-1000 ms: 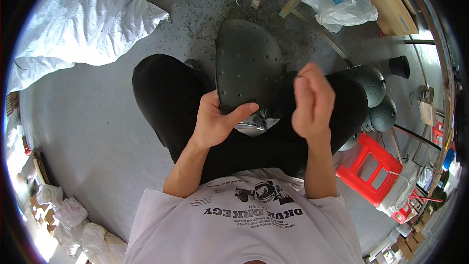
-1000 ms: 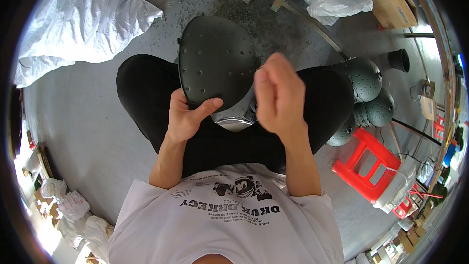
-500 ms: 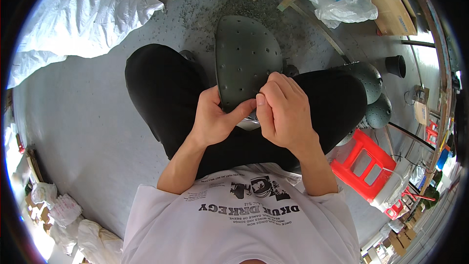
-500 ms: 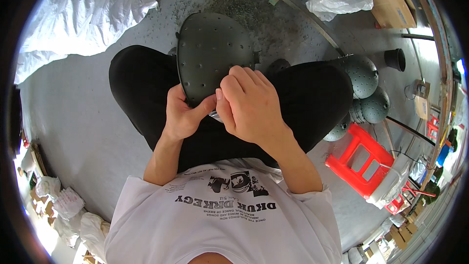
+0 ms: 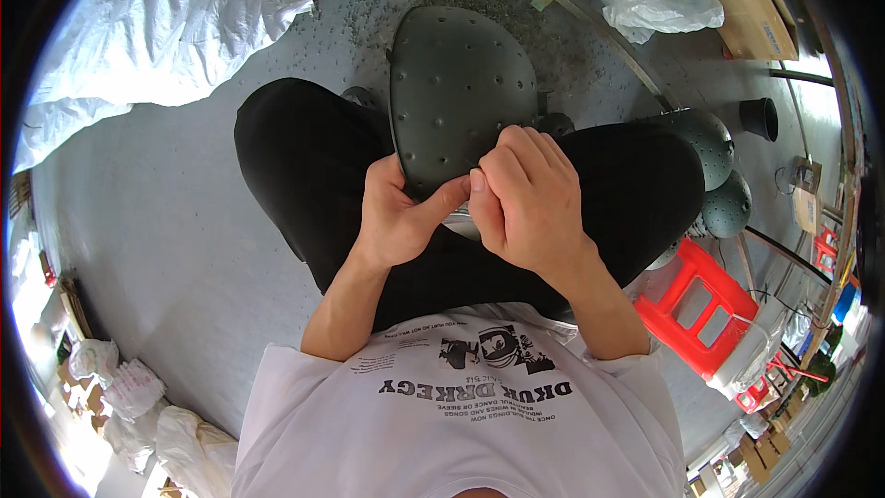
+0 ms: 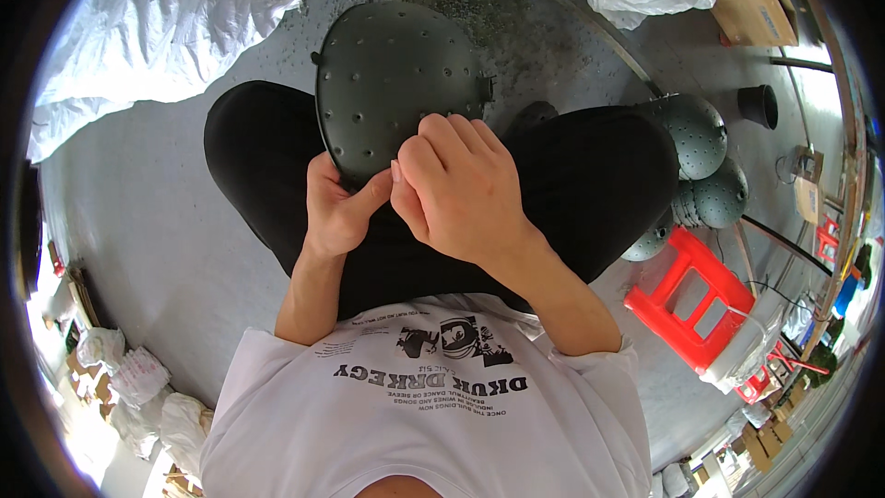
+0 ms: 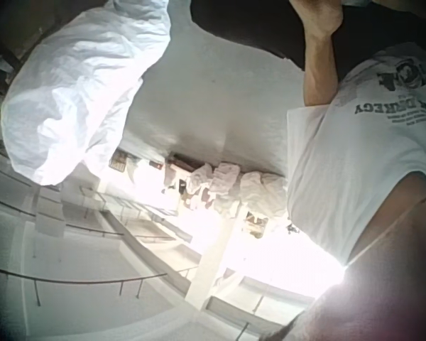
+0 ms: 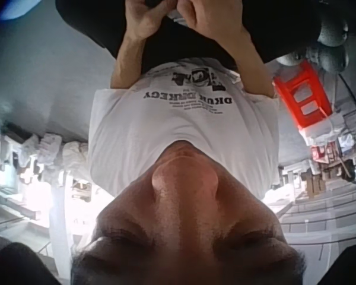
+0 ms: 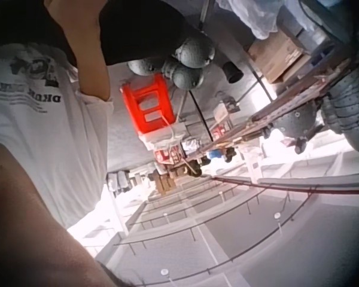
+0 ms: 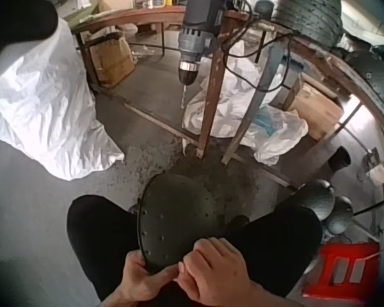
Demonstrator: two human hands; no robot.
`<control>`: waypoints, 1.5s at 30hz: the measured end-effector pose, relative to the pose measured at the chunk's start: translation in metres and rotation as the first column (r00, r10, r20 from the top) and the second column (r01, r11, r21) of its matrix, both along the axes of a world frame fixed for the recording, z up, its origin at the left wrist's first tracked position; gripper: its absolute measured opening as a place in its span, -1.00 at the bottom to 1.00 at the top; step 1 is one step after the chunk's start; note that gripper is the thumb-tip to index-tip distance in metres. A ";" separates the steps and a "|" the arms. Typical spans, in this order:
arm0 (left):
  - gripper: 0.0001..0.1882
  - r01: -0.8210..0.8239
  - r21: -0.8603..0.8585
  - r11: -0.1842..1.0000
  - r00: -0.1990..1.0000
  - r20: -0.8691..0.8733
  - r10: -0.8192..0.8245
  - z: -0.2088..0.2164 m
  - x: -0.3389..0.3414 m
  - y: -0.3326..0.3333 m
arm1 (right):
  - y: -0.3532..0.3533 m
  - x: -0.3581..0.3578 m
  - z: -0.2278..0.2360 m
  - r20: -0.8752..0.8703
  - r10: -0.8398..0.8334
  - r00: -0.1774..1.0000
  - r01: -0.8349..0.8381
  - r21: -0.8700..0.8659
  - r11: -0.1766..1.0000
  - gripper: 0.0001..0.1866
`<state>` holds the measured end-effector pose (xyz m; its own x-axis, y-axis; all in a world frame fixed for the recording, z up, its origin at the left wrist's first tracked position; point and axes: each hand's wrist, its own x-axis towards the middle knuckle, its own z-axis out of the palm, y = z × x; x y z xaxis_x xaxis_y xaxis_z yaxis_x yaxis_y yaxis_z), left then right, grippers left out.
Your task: Drilling holes and cleaning debris from green plastic helmets using an electric drill and a screwdriver.
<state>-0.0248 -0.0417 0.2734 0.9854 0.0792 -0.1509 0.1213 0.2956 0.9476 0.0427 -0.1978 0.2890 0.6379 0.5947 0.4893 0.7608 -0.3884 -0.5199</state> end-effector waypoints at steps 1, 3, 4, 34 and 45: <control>-0.93 0.010 0.006 1.000 1.000 0.020 -0.011 -0.002 0.000 0.002 | 0.000 0.000 0.000 -0.001 -0.004 1.000 0.004 0.002 1.000 -0.81; -0.91 0.022 0.015 1.000 0.999 0.039 -0.022 -0.004 -0.001 0.002 | 0.001 0.000 0.001 0.009 -0.005 1.000 0.005 -0.001 1.000 -0.81; -0.90 0.013 0.007 1.000 0.999 0.053 -0.014 -0.005 -0.001 0.002 | 0.001 0.000 0.001 0.008 -0.007 1.000 0.007 0.001 1.000 -0.81; -0.92 -0.111 0.298 0.948 0.988 0.140 0.071 -0.005 -0.002 -0.008 | 0.008 -0.007 -0.014 0.087 -0.048 0.995 0.054 -0.074 0.996 -0.79; -0.92 -0.085 0.397 0.914 0.990 0.137 0.033 -0.013 -0.003 -0.005 | 0.010 -0.008 -0.020 0.055 -0.031 0.998 0.038 -0.124 0.992 -0.81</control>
